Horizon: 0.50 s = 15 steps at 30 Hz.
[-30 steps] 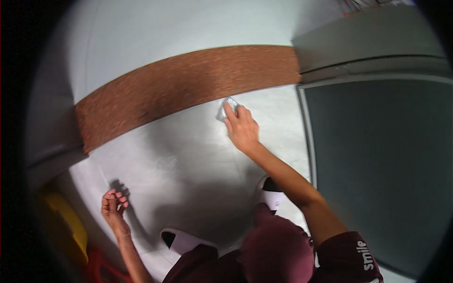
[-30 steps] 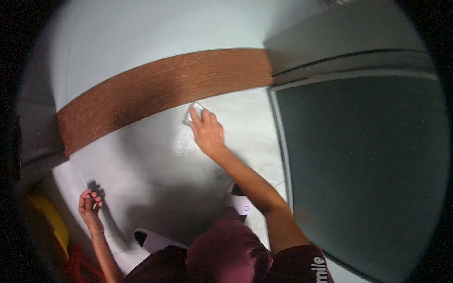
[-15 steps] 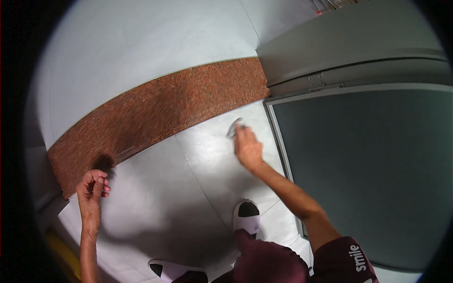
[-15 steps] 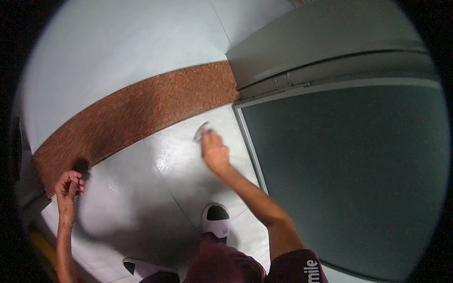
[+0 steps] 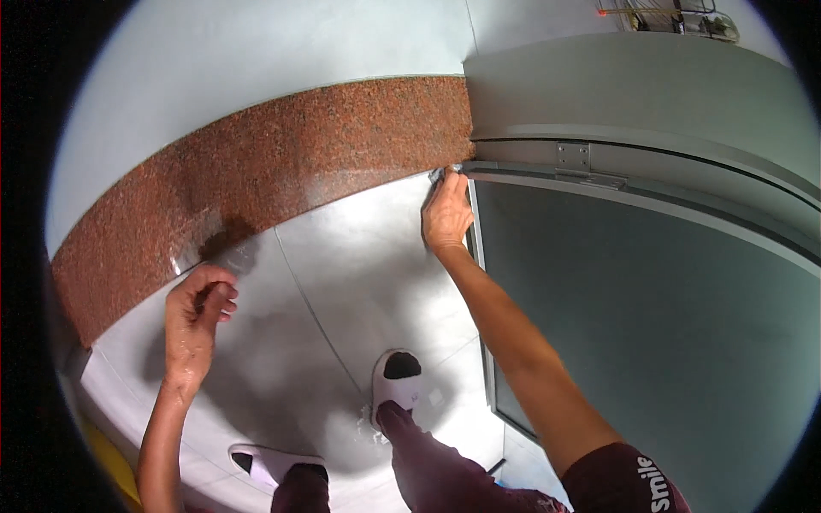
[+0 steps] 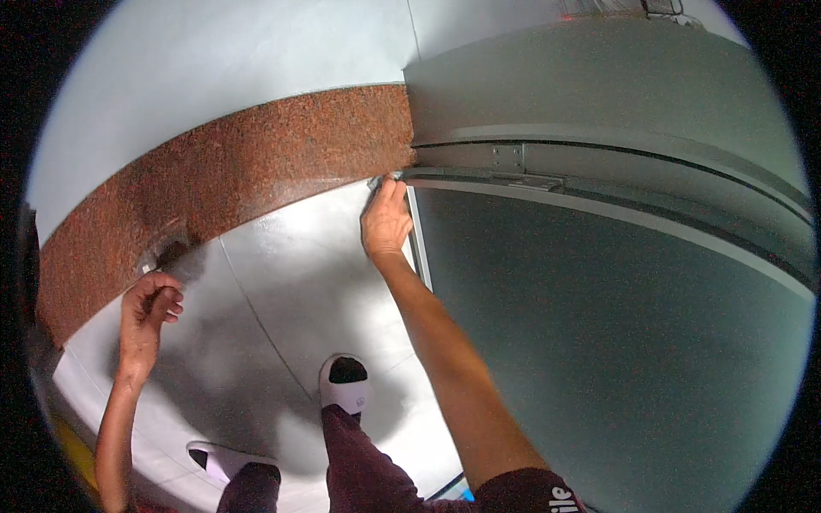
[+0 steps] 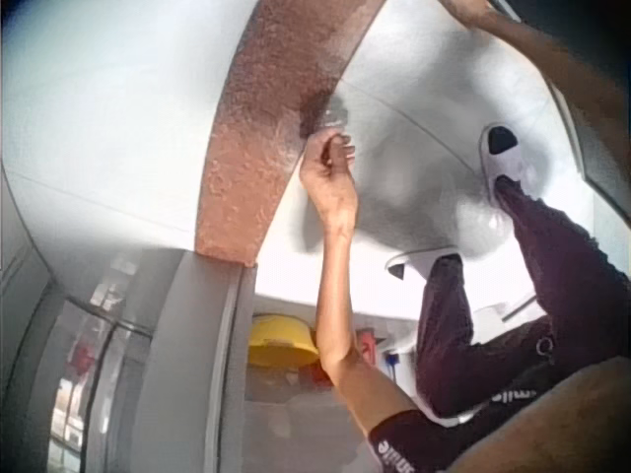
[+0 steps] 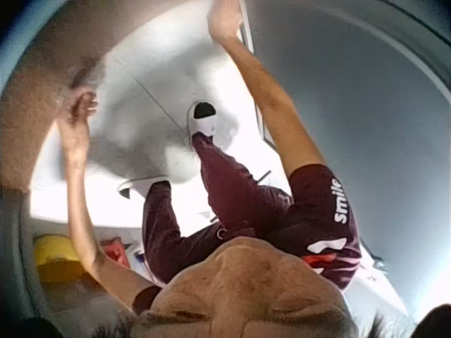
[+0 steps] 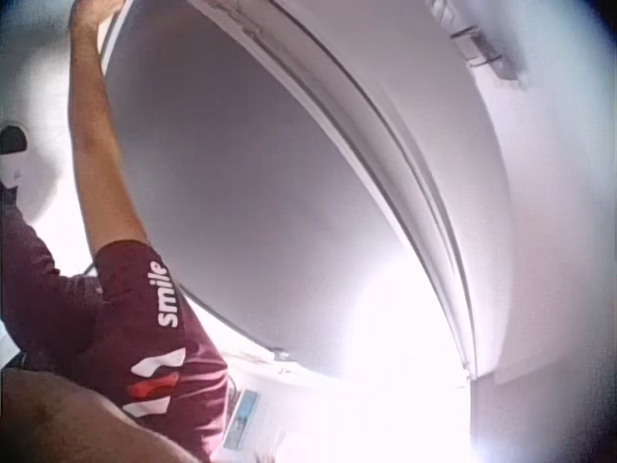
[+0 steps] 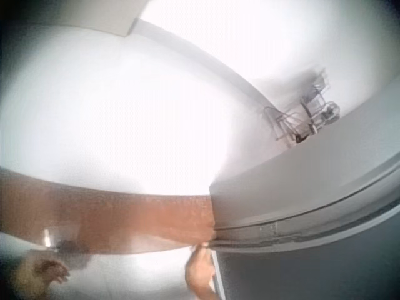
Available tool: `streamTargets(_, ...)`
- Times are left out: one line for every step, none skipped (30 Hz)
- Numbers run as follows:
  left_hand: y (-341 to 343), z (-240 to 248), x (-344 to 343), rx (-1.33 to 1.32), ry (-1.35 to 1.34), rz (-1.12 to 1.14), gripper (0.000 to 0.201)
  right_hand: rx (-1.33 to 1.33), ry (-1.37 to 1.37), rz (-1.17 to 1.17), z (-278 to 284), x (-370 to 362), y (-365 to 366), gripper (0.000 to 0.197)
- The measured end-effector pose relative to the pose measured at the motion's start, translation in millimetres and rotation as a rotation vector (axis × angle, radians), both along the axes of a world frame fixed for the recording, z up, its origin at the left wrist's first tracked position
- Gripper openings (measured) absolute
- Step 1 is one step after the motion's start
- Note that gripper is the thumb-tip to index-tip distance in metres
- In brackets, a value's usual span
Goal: The person wipes the floor with a cloth, washes a grey scouring pad in the sink, and then uses a white cloth to wipe the toilet seat, lid, and tank cover.
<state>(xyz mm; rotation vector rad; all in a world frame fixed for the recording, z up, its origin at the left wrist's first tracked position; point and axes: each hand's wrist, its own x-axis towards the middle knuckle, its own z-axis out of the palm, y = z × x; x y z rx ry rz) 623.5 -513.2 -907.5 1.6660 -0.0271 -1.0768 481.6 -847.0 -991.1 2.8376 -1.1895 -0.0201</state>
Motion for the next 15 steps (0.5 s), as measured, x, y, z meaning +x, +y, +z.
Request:
streamTargets(-4,9,-6,0.021,0.0,-0.032,0.011,0.081,-0.059,-0.046,2,-1,1,0.018)
streamTargets(-7,18,-12,0.034,0.009,-0.032,0.011,-0.014,-0.039,0.037,4,-1,-1,0.02)
streamTargets(-5,28,-16,0.043,0.005,-0.078,0.011,0.014,-0.006,0.029,5,-2,0,0.018)
streamTargets(-2,36,-19,0.051,0.004,-0.125,0.011,0.042,0.028,0.019,7,-7,1,0.016)
streamTargets(3,43,-22,0.061,0.012,-0.137,0.012,0.1,0.066,-0.024,11,-18,7,0.014)
streamTargets(9,51,-25,0.085,0.026,-0.15,0.012,0.132,0.07,-0.049,15,-32,18,0.016)
streamTargets(15,58,-28,0.095,0.024,-0.138,0.011,0.193,0.047,-0.083,16,-53,27,0.019)
streamTargets(21,64,-32,0.104,0.024,-0.129,0.011,0.251,0.026,-0.12,17,-79,38,0.022)
streamTargets(31,70,-35,0.127,0.052,-0.099,0.01,0.273,0.073,-0.183,19,-102,55,0.021)
streamTargets(39,77,-40,0.15,0.062,-0.105,0.01,0.307,0.058,-0.198,22,-132,69,0.019)
streamTargets(46,84,-44,0.157,0.1,-0.083,0.01,0.35,0.135,-0.253,25,-164,78,0.024)
streamTargets(47,91,-47,0.153,0.133,-0.069,0.01,0.245,0.104,-0.25,20,-208,85,0.021)
streamTargets(55,96,-54,0.174,0.161,-0.046,0.01,0.301,0.191,-0.321,26,-238,99,0.024)
streamTargets(63,96,-63,0.18,0.189,-0.023,0.01,0.378,0.314,-0.413,38,-266,109,0.026)
streamTargets(65,103,-70,0.201,0.218,-0.018,0.009,0.446,0.417,-0.492,51,-292,120,0.028)
